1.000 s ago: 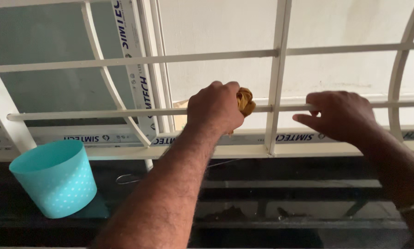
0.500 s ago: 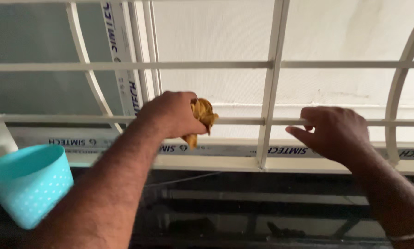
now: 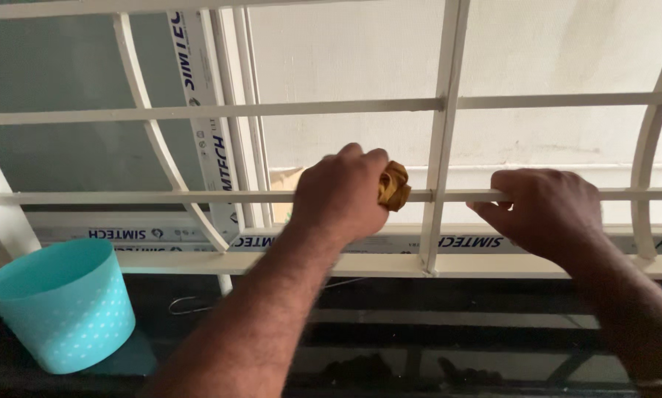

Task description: The person wipes the horizontal bars of a white window grille using a yellow cloth. The person holds the bars with one hand while scrubbing with the other, moving along the length of the bars.

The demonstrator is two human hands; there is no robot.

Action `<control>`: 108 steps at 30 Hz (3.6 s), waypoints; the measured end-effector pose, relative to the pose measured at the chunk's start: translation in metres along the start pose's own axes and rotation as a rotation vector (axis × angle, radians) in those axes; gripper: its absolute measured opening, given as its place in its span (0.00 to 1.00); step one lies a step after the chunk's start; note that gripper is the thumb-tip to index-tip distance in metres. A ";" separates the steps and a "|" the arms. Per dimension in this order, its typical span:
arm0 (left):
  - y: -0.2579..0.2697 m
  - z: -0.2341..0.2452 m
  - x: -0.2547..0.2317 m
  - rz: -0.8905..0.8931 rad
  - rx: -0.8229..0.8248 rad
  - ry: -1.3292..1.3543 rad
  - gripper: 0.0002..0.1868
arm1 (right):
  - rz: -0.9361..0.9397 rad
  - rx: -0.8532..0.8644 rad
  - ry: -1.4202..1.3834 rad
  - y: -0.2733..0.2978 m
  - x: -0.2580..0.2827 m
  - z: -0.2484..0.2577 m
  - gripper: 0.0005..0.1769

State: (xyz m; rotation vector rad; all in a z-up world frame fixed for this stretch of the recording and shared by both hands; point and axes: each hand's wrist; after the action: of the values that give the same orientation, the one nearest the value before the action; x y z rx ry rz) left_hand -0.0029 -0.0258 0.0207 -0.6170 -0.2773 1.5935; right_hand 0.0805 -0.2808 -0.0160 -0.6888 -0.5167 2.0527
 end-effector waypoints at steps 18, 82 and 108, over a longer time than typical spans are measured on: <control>0.010 0.005 0.035 0.005 -0.207 -0.048 0.33 | 0.008 -0.118 0.055 0.003 -0.002 -0.014 0.22; -0.008 -0.008 0.041 -0.168 -0.139 0.098 0.28 | -0.036 0.076 0.062 0.000 0.004 -0.001 0.22; 0.004 -0.019 -0.011 -0.042 -0.170 0.007 0.29 | -0.065 0.070 0.031 0.002 0.005 -0.001 0.22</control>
State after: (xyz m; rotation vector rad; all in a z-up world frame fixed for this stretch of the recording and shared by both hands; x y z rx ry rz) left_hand 0.0039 -0.0402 0.0048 -0.7425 -0.4207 1.5372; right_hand 0.0774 -0.2778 -0.0194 -0.6531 -0.4424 1.9865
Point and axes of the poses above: each hand's wrist, its own y-axis away from the middle knuckle, its own z-axis out of the back of the hand, x = y × z, and after that the axes turned 14 degrees about z, right-handed
